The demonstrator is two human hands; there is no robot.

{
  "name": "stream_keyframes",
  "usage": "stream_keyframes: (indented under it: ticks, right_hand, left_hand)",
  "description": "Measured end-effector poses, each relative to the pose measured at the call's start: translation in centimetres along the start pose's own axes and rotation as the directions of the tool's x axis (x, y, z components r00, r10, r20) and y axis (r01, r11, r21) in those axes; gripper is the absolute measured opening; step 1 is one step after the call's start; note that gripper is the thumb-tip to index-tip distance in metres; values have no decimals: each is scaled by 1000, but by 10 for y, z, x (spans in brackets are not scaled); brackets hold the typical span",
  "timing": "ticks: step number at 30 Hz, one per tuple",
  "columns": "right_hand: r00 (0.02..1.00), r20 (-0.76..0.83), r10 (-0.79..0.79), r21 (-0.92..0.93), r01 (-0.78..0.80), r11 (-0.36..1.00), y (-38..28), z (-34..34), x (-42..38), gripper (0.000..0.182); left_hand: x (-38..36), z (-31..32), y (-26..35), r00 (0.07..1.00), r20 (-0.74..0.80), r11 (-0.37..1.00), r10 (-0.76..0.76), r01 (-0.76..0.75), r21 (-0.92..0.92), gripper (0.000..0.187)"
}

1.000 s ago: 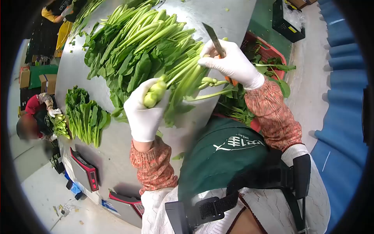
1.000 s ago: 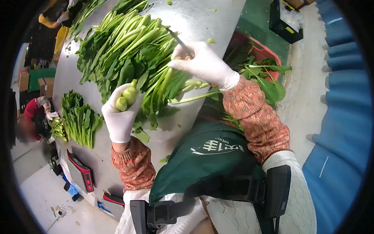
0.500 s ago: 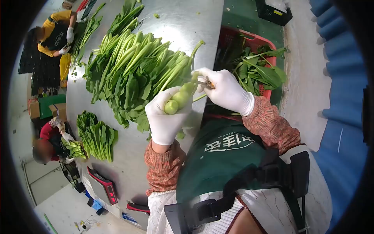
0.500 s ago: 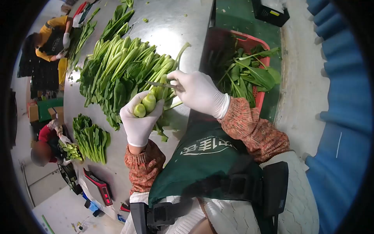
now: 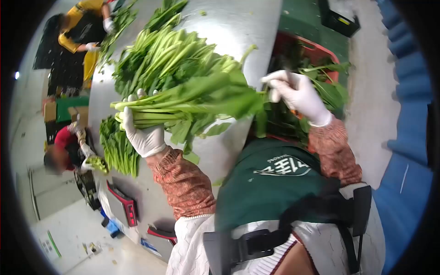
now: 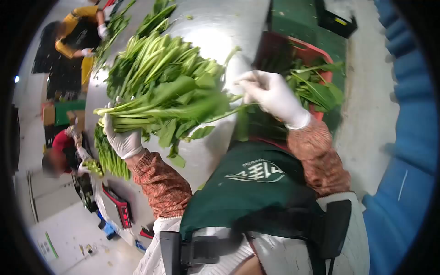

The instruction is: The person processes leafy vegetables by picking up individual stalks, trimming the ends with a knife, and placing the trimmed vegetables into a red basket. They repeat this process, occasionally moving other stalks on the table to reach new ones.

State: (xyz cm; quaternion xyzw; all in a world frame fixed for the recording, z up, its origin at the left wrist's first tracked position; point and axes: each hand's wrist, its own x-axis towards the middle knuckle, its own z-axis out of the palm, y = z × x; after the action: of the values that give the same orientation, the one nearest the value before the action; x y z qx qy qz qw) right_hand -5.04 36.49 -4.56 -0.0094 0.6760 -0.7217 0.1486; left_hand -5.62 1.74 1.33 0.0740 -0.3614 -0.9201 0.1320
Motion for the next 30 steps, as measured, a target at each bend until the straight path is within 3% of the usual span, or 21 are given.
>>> stream_keyframes:
  ticks: [1, 2, 3, 6, 9, 14, 18, 19, 21, 22, 25, 26, 29, 30]
  right_hand:
    - [996, -76, -40, 1, 40, 999, 9, -1, 3, 22]
    - [996, -93, 10, 23, -8, 1000, 5, -4, -1, 22]
    - [994, -112, 11, 6, -10, 1000, 12, -7, 0, 24]
    - [993, -112, 44, -65, -52, 997, 15, 0, 6, 25]
    - [994, -74, 75, -102, -82, 991, 20, 12, 16, 25]
    - [992, -8, 124, -212, -123, 969, 41, 23, 46, 24]
    - [982, 27, 187, -267, -173, 948, 63, 25, 70, 23]
    - [978, 35, 205, -278, -188, 942, 71, 23, 75, 24]
    - [975, 41, 218, -277, -198, 940, 75, 28, 82, 24]
    - [972, 43, 231, -284, -210, 935, 74, 32, 85, 25]
    - [964, 52, 261, -301, -234, 924, 67, 45, 90, 25]
    - [961, 55, 270, -305, -241, 921, 67, 47, 92, 25]
    - [960, 81, 268, -296, -234, 926, 67, 50, 98, 25]
    - [958, 85, 275, -296, -239, 925, 68, 49, 99, 25]
  left_hand:
    - [6, -21, 16, 989, -126, 995, 72, -81, -64, 30]
    - [13, -51, 28, 980, -150, 991, 135, -129, 46, 33]
    - [6, -57, 34, 978, -196, 996, 67, -79, -49, 34]
    - [-3, -105, 48, 959, -275, 972, 67, -125, -200, 38]
    - [-15, -134, 58, 893, -436, 948, 111, -227, -224, 36]
    - [-33, -185, 74, 851, -467, 915, 241, -360, -182, 21]
    - [-47, -239, 83, 686, -684, 892, 249, -437, -114, 24]
    - [-50, -248, 85, 608, -763, 884, 220, -455, -108, 23]
    - [-60, -294, 101, 568, -797, 894, 207, -441, -82, 26]
    - [-64, -311, 114, 538, -821, 874, 189, -474, -109, 30]
    - [-52, -329, 161, 333, -926, 883, 178, -470, 1, 34]
    - [-47, -364, 182, 349, -906, 881, 239, -470, 52, 35]
    - [-25, -373, 220, 429, -888, 883, 165, -466, -61, 64]
    - [-21, -365, 221, 395, -914, 906, 90, -413, -90, 73]
